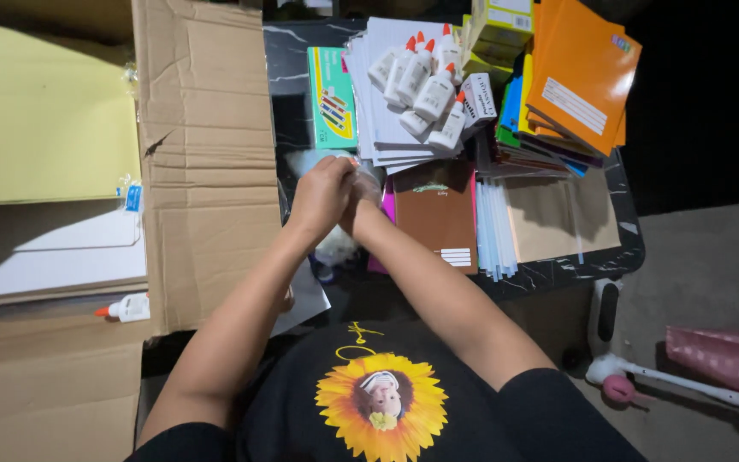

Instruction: The person sorts and organizes clear plastic straws on a table. They pick up bundles of straws, separate them, and place them into neat stacks. The person also moves other items like glue bottles and notebooks to clear space for the straws.

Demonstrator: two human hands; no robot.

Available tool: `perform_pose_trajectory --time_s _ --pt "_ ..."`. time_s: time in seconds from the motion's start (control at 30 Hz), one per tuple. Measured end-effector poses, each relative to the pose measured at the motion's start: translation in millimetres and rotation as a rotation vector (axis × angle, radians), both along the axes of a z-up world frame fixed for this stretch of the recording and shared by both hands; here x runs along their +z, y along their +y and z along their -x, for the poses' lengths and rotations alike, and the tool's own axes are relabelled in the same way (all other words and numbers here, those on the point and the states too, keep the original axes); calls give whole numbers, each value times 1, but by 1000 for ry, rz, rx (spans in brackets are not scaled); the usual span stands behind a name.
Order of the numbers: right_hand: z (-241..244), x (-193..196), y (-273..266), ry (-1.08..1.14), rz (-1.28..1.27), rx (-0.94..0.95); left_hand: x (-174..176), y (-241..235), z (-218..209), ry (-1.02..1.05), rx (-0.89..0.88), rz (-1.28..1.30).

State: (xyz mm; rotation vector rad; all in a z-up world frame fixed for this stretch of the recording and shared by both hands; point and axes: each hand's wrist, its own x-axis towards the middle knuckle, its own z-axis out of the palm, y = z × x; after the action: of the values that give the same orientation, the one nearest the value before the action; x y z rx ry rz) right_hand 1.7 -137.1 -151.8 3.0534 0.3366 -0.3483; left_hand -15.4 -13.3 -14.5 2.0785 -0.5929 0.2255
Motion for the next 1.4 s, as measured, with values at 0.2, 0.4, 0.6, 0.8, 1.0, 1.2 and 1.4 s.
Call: perform_pose_trajectory --time_s 0.2,0.4,0.6,0.8,1.0,1.2,1.4 --pt "-4 26 -8 -68 -272 135 21 20 -21 -38 -103 -72" --pt "14 119 -27 135 -488 14 17 15 -31 48 -125 -151" --pt "27 180 -52 309 -385 41 19 23 -36 103 -179 -161" --pt "19 299 -64 646 -344 -4 -5 48 -58 223 -554 -25" --pt "-21 336 -87 888 -423 22 56 10 -27 -52 -647 70" --pt "-58 354 -83 813 -184 64 68 -16 -17 444 -362 88" --pt "-75 324 -101 761 -768 -136 11 -16 -11 766 -436 550"
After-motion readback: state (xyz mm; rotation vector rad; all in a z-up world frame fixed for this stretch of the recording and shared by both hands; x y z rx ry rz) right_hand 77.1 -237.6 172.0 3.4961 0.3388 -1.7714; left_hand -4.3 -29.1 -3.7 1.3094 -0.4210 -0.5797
